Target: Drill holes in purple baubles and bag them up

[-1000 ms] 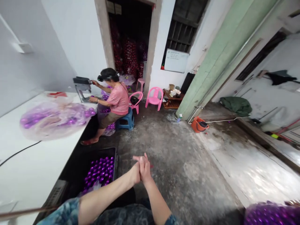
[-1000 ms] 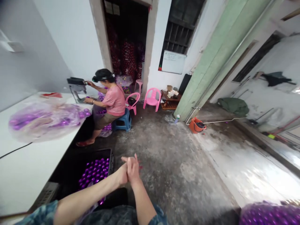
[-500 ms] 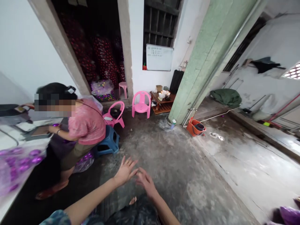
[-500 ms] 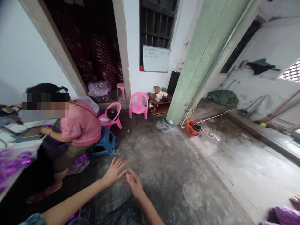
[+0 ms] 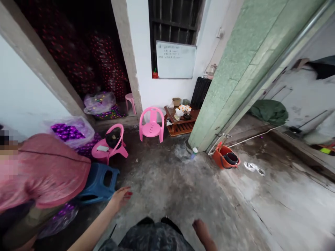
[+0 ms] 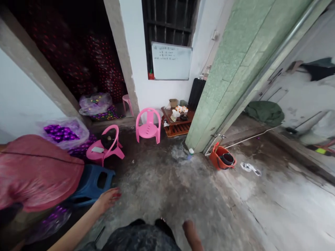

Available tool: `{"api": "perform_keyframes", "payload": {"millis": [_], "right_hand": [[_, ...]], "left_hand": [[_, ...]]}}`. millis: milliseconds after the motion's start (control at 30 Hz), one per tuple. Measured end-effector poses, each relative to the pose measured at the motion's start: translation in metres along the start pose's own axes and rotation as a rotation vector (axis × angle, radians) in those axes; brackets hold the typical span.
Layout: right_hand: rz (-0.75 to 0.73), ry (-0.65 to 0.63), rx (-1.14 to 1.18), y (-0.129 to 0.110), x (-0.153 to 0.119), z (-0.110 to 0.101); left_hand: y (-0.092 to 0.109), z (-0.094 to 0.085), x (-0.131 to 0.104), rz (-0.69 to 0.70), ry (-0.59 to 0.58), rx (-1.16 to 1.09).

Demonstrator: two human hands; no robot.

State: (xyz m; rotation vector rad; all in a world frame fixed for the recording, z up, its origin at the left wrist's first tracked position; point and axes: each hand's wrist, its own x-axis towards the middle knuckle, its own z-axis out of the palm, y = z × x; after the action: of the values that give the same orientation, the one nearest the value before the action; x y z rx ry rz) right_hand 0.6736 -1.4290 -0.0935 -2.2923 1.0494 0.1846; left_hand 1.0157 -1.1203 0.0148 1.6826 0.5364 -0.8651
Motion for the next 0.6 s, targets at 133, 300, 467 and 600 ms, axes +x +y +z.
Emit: {"api": "perform_keyframes", "payload": {"millis": [133,300,467,600], "right_hand": [[-0.119,-0.096,0.105,-0.055,0.181,-0.040],[-0.188,-0.146,0.400,-0.142,0.346,-0.047],[0.112,-0.243,1.194,-0.197,0.454,-0.071],[0.237,-0.227,1.468,-0.218,0.553,-0.129]], "left_hand": [[0.049,0.058,0.035,-0.055,-0.060,0.016],[0.111,0.110,0.112,-0.051,-0.034,0.115],[0.213,0.168,0.193,-0.030,-0.024,0.132],[0.305,0.217,0.242,0.021,-0.061,0.117]]}}
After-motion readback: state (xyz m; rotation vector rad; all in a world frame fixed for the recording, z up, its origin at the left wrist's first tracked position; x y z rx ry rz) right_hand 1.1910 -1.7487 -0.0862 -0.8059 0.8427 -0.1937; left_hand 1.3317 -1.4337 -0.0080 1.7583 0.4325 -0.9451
